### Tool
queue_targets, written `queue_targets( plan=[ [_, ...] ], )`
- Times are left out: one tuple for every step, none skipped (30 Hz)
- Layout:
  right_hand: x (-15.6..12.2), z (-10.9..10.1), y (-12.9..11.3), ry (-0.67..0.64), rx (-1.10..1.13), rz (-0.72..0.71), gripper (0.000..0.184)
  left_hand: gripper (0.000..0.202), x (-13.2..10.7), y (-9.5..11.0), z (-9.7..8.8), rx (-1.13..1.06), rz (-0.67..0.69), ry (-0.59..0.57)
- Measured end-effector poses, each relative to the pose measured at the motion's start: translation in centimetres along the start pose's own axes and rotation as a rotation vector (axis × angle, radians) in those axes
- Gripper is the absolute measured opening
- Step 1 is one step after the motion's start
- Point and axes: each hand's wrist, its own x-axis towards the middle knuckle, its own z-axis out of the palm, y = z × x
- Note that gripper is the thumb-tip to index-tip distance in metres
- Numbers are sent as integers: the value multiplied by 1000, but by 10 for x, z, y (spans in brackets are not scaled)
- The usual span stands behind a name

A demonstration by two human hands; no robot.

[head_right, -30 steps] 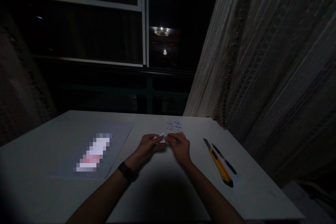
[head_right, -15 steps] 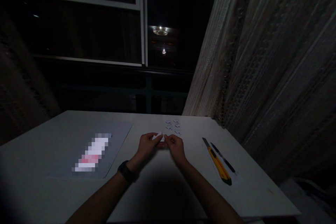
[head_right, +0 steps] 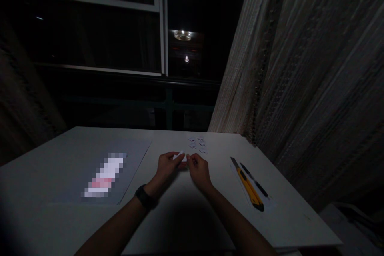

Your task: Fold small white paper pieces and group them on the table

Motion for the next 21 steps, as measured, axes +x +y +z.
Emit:
queue_targets(
  plan=[
    [0,0,-1,1,-2,-2,31,34,0,0,0,1,5,-2],
    [-1,0,-1,3,-3,-5,31,35,-1,1,0,-1,7,-2],
    [-1,0,-1,5,-6,-9,31,35,-1,1,0,-3,6,0],
    [-1,1,-1,7,-8,-11,32,36,-1,0,0,-3,5,2],
    [-1,1,0,4,-7,-11,32,36,-1,0,-1,-1,7,2],
    [-1,1,0,2,-4,-8,32,36,-1,-1,-1,3,14,-3],
    [-1,1,1,-3,0,-4,31,36,0,-1,-1,10,26,-14],
    [-1,1,1,-7,4,-2,31,36,0,-2,-2,18,42,-30],
    [-2,1,2,-14,7,-1,31,35,1,-3,-2,26,58,-46],
    [-2,0,2,-20,6,-4,30,35,1,-4,-2,29,69,-63],
    [-2,0,2,-26,-1,-11,30,35,2,-4,-2,31,74,-80],
    [-1,-1,3,-32,-13,-18,29,35,2,-5,-2,32,68,-96],
    [-1,-3,3,-38,-28,-26,28,35,2,-5,-3,34,51,-112],
    [0,-4,3,-45,-45,-36,28,35,2,-5,-4,37,26,-131],
    [1,-6,3,-54,-63,-48,27,36,2,-4,-5,43,-6,-161],
    [2,-8,3,-70,-79,-64,26,37,2,-3,-8,52,-40,-202],
    [3,-11,3,-93,-90,-83,25,37,2,-2,-11,62,-72,-259],
    [5,-13,3,-128,-99,-107,24,37,2,1,-14,77,-98,-338],
    [6,-16,2,-173,-108,-132,24,36,2,3,-17,97,-113,-416],
    [7,-19,1,-223,-117,-157,23,35,3,6,-20,133,-128,-474],
    [7,-22,0,-274,-131,-179,23,33,3,9,-23,178,-135,-509]
  ],
)
